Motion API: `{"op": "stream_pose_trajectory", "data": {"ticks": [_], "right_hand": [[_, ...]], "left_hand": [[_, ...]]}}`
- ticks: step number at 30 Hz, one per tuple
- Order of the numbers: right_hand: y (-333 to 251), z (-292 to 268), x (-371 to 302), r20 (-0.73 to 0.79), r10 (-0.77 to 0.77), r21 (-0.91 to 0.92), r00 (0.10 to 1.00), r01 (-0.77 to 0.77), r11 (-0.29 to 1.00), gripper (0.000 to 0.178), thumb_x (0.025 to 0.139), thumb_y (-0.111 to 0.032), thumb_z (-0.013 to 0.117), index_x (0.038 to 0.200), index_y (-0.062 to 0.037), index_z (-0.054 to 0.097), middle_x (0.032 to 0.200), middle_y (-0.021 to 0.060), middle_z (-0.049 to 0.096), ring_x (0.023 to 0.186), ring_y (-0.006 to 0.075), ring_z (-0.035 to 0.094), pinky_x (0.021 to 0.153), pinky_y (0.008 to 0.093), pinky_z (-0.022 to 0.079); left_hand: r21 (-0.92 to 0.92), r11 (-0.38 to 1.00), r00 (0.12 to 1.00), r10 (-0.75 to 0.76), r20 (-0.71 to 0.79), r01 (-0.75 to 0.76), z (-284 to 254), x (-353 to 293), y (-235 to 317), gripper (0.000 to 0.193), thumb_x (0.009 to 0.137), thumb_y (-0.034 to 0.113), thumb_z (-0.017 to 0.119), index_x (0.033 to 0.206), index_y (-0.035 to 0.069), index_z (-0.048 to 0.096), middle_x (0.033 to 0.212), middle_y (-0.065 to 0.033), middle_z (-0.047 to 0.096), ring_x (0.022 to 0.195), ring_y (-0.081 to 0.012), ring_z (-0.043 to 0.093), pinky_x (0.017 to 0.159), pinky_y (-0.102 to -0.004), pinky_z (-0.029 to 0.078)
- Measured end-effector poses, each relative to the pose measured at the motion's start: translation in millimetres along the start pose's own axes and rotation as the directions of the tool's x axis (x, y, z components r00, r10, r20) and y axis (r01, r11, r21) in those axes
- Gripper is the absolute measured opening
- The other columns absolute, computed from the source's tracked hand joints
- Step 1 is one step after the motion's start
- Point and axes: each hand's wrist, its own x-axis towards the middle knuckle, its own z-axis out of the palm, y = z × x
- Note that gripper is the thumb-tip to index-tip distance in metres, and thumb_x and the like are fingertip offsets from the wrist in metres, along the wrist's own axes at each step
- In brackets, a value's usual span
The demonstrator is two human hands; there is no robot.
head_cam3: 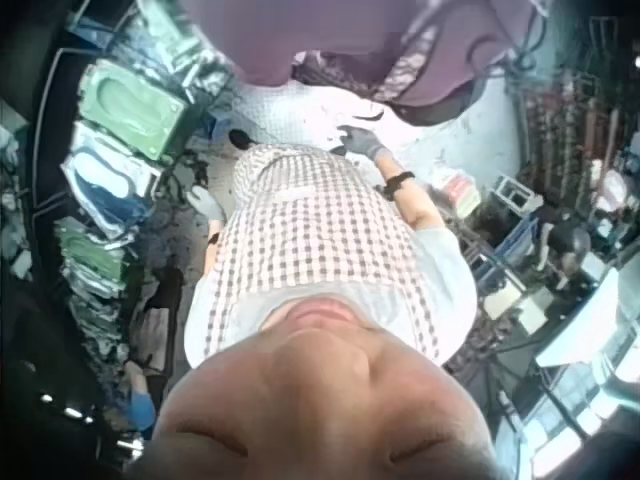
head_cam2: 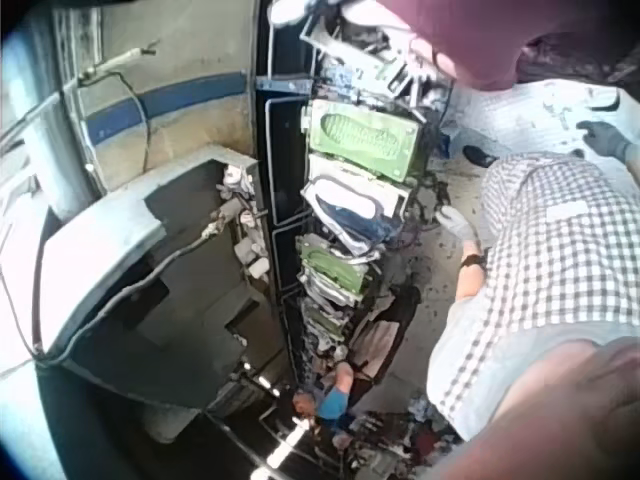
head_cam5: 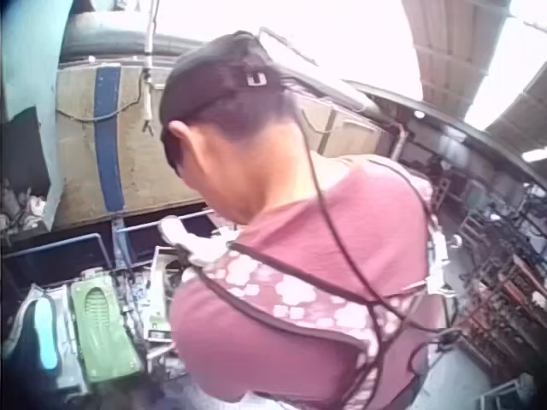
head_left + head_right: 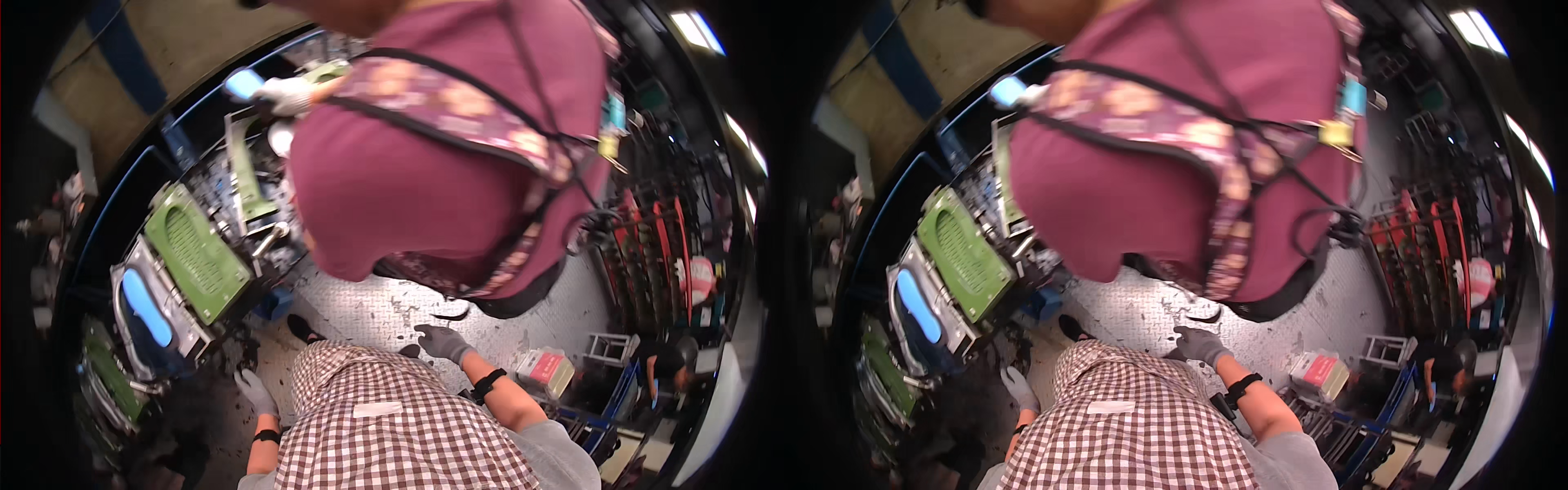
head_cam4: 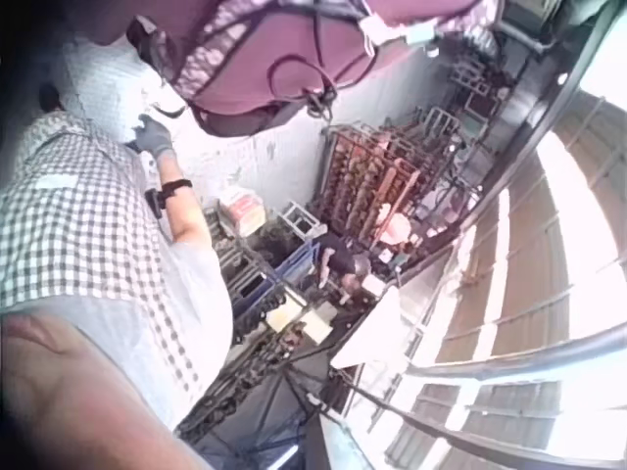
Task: Placing shoe uppers onto a molding machine and organizing sandals on storage racks.
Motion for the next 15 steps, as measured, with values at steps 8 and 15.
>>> {"op": "stream_pose_trajectory", "data": {"ticks": [8, 15], "right_hand": [[224.1, -56.6, -76.6, -0.185, 0.242, 0.534, 0.952, -0.11, 0.838, 0.054, 0.096, -0.041, 0.048, 0.145, -0.0177, 0.049, 0.138, 0.0168, 0.058, 0.129, 0.0325, 0.054, 0.11, 0.0395, 0.04], [412.0, -127.2, -81.6, -0.375, 0.292, 0.769, 0.88, 0.119, 0.628, 0.054, 0.097, -0.033, 0.054, 0.144, -0.0076, 0.049, 0.122, 0.0185, 0.067, 0.103, 0.0239, 0.066, 0.091, 0.0368, 0.052]], "left_hand": [[0.585, 0.797, 0.646, -0.526, 0.554, 0.148, 216.8, -54.1, -54.6, 0.037, 0.1, 0.035, 0.049, 0.125, 0.012, 0.065, 0.122, -0.0153, 0.064, 0.109, -0.0302, 0.062, 0.085, -0.0426, 0.054], [0.508, 0.851, 0.581, -0.35, 0.735, -0.13, 435.7, -176.7, 80.4, 0.034, 0.095, 0.032, 0.055, 0.121, 0.014, 0.067, 0.116, -0.0152, 0.067, 0.105, -0.0311, 0.064, 0.083, -0.042, 0.054]]}}
